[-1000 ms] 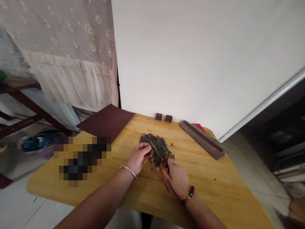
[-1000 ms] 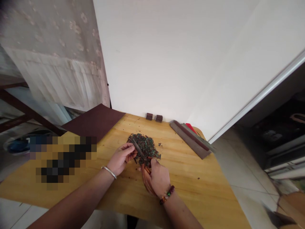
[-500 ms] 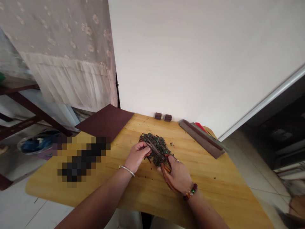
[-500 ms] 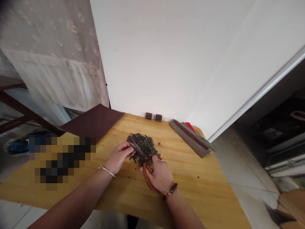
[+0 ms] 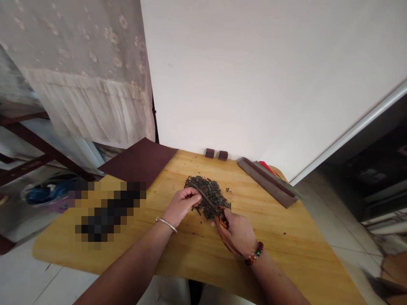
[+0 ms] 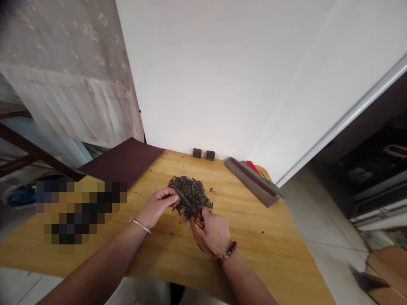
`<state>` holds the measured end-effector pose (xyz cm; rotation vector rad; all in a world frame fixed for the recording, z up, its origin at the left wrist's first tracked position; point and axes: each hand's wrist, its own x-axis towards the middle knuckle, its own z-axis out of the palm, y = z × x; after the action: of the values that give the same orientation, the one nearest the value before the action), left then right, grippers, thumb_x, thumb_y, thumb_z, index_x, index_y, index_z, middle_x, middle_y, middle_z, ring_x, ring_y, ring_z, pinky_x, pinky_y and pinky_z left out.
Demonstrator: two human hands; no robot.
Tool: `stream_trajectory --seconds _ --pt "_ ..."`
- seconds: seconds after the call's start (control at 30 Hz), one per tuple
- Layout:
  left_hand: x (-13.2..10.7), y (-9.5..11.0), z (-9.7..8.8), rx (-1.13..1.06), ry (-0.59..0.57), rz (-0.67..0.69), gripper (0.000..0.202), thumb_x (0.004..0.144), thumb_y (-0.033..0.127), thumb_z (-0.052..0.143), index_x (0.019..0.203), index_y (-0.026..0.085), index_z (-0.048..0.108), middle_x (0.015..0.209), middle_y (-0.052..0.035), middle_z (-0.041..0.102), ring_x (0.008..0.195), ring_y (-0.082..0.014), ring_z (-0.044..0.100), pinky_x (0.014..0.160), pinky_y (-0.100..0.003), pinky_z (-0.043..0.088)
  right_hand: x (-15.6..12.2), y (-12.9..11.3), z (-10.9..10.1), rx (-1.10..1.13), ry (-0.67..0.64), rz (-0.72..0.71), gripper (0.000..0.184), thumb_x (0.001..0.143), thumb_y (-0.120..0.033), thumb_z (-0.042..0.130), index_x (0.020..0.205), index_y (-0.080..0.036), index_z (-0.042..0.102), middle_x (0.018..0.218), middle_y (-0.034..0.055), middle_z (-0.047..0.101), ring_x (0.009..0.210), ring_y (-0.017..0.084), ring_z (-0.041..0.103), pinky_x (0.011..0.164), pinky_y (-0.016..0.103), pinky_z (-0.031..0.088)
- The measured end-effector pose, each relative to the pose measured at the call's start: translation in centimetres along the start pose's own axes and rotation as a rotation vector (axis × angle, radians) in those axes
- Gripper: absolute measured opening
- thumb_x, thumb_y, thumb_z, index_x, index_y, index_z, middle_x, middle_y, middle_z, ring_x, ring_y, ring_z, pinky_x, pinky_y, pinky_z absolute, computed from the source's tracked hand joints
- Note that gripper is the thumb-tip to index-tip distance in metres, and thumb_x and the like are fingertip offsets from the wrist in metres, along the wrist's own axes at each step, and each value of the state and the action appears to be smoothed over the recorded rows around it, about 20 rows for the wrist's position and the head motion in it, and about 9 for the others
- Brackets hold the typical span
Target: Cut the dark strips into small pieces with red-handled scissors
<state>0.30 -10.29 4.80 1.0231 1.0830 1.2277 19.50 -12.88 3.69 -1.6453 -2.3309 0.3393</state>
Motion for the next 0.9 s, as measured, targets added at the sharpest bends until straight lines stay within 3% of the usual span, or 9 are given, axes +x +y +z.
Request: stream_trajectory --seconds 0.17,0.3,0.6,0.9 --pt "0.2 -0.8 0.4 -0.350 0.098 -0.129 0.032 0.047 0.033 0.079 0.063 0.015 0.058 0.058 0.0020 0.060 0.054 -0.0074 0.053 0.054 -0.019 0.042 0.2 -0.2 0.1 0.020 0.115 -0.076 0.035 0.085 -0.045 0.041 0.099 -0.014 0.048 0.078 0.0080 0.064 0.069 0.019 0.060 0.058 0.025 0.035" --pt "0.4 -1.4 0.8 -0.496 0.154 -0.173 0.037 0.042 0.029 0.083 0.062 0.015 0.054 0.055 0.0045 0.058 0.051 -0.0059 0.053 0.051 -0.016 0.043 0.3 -0.5 0.4 -0.011 0.128 -0.091 0.034 0.086 -0.044 0.040 0.099 -0.014 0.049 0.076 0.0074 0.064 0.068 0.018 0.060 0.058 0.025 0.035" --pt "0.3 -1.5 1.0 -0.506 0.135 -0.155 0.035 0.044 0.031 0.083 0.059 0.014 0.056 0.053 0.0042 0.057 0.051 -0.0052 0.053 0.049 -0.015 0.043 0.2 -0.5 0.8 -0.076 0.095 -0.018 0.034 0.086 -0.047 0.038 0.094 -0.016 0.052 0.062 0.0032 0.063 0.056 0.016 0.060 0.048 0.023 0.027" --pt "0.2 -0.7 0.6 -0.388 0.141 -0.157 0.029 0.047 0.029 0.080 0.062 0.015 0.060 0.057 0.0019 0.060 0.055 -0.0079 0.056 0.055 -0.019 0.046 0.1 -0.8 0.2 -0.115 0.077 0.016 0.035 0.085 -0.046 0.042 0.099 -0.016 0.054 0.067 0.0046 0.066 0.060 0.017 0.062 0.050 0.023 0.031"
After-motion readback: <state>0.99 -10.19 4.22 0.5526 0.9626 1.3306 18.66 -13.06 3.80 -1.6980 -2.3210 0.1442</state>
